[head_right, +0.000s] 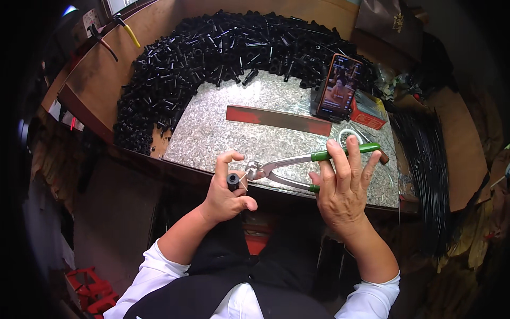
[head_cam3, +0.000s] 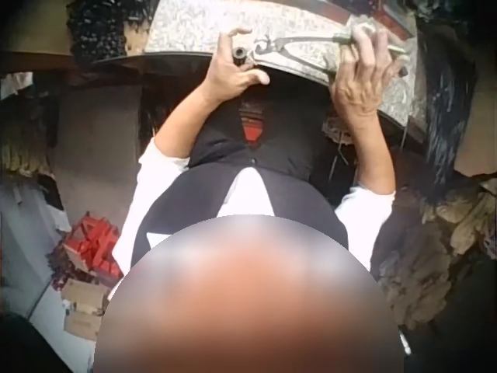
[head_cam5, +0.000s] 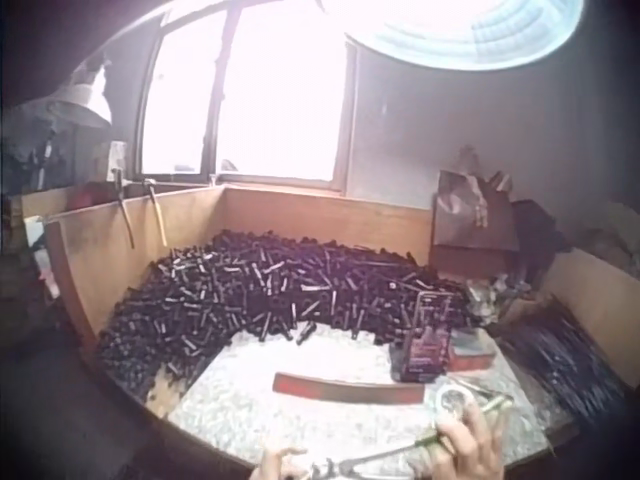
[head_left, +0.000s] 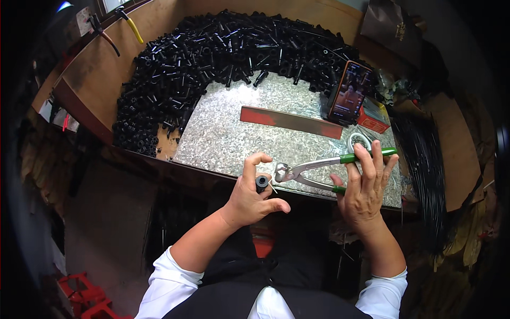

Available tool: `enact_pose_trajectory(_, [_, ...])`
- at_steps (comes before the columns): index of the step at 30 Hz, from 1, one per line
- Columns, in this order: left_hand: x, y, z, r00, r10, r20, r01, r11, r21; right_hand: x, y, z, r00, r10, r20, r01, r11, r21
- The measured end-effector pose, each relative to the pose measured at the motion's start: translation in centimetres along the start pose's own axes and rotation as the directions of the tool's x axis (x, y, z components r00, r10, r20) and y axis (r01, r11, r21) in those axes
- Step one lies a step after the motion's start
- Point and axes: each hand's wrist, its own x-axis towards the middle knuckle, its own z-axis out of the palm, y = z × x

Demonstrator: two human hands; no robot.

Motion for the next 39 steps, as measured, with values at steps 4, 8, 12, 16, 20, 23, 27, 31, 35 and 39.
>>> enact_pose_trajectory(4, [-0.2,-0.5,0.6,1.000,-0.021,-0.011,0.020,0.998,-0.055,-0.6,-0.2,0.5,0.998,-0.066,-0.016,0.065,0.997,-0.047])
enact_pose_trajectory(8, [-0.3,-0.7,1.0,0.995,-0.049,-0.091,0.043,0.997,-0.063,-0.1,-0.9,-0.1,0.996,-0.047,0.071,0.043,0.998,0.054])
enact_pose_trajectory(12, [-0.4,-0.8,1.2,0.992,-0.008,-0.125,0.007,1.000,-0.005,-0.1,-1.0,-0.6,0.980,-0.017,0.197,-0.020,0.983,0.184])
enact_pose_trajectory(16, [-0.3,-0.7,1.6,0.984,0.004,-0.177,-0.013,0.999,-0.047,-0.6,-1.1,-0.7,0.984,-0.007,0.179,-0.028,0.981,0.192])
enact_pose_trajectory(20, [-0.3,-0.6,0.9,0.987,0.047,-0.156,-0.044,0.999,0.024,-1.4,-1.0,-1.3,0.991,-0.085,0.107,0.066,0.983,0.169])
enact_pose_trajectory(23, [-0.9,-0.6,0.3,0.994,-0.036,-0.102,0.029,0.997,-0.069,-1.8,-1.0,-2.1,0.956,-0.137,0.261,0.028,0.923,0.384])
enact_pose_trajectory(27, [-2.0,0.1,-0.8,0.995,-0.069,0.075,0.078,0.990,-0.115,-3.6,-2.0,-3.0,0.778,-0.176,0.604,-0.391,0.616,0.683])
enact_pose_trajectory(31, [-2.0,1.0,-0.9,0.976,0.002,0.218,0.025,0.992,-0.122,-4.4,-1.9,-3.2,0.121,-0.733,0.669,-0.976,-0.209,-0.053])
enact_pose_trajectory(35, [-1.8,1.0,-1.0,0.989,0.029,0.146,-0.014,0.995,-0.102,-3.9,-3.2,-4.4,0.477,-0.360,0.802,-0.833,0.106,0.543])
enact_pose_trajectory(39, [-2.1,0.5,-1.2,0.997,-0.062,0.048,0.068,0.989,-0.129,-4.9,-3.4,-2.6,0.945,-0.111,0.307,-0.139,0.713,0.688])
